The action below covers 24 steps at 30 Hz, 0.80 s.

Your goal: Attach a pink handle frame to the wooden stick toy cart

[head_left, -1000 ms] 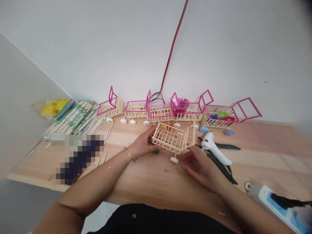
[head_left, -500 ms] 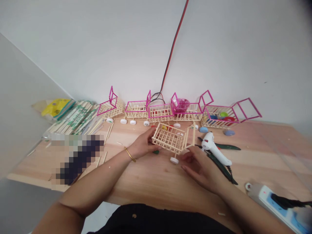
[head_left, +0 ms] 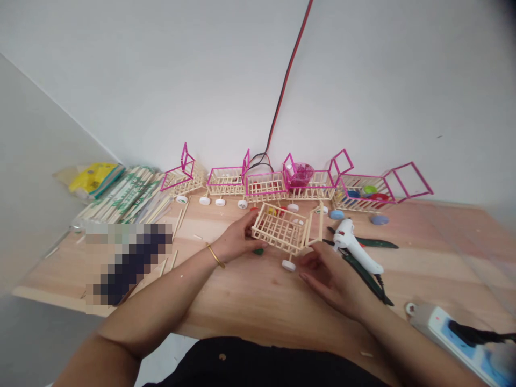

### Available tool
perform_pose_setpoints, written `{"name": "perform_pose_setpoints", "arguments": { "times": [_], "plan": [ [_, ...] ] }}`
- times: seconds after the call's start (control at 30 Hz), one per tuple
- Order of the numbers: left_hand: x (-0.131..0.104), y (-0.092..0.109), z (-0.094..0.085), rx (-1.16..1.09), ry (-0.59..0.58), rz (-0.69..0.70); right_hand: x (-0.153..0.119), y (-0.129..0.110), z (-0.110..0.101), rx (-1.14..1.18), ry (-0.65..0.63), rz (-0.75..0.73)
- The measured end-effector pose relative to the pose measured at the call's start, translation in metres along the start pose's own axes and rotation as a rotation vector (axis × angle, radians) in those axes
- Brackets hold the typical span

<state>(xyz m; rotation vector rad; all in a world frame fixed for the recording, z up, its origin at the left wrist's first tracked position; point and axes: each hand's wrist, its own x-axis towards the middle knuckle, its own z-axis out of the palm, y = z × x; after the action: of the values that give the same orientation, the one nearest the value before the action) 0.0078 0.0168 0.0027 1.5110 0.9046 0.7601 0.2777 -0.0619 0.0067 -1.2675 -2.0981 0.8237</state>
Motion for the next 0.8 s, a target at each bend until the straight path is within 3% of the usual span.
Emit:
{"name": "perform_pose_setpoints", "arguments": {
  "times": [0.8],
  "plan": [
    [0.0004,0.0029,0.0003,-0.02,-0.015,-0.005,0.0003,-0.0004,-0.0002,-0.028,0.0,0.0]
  ]
}}
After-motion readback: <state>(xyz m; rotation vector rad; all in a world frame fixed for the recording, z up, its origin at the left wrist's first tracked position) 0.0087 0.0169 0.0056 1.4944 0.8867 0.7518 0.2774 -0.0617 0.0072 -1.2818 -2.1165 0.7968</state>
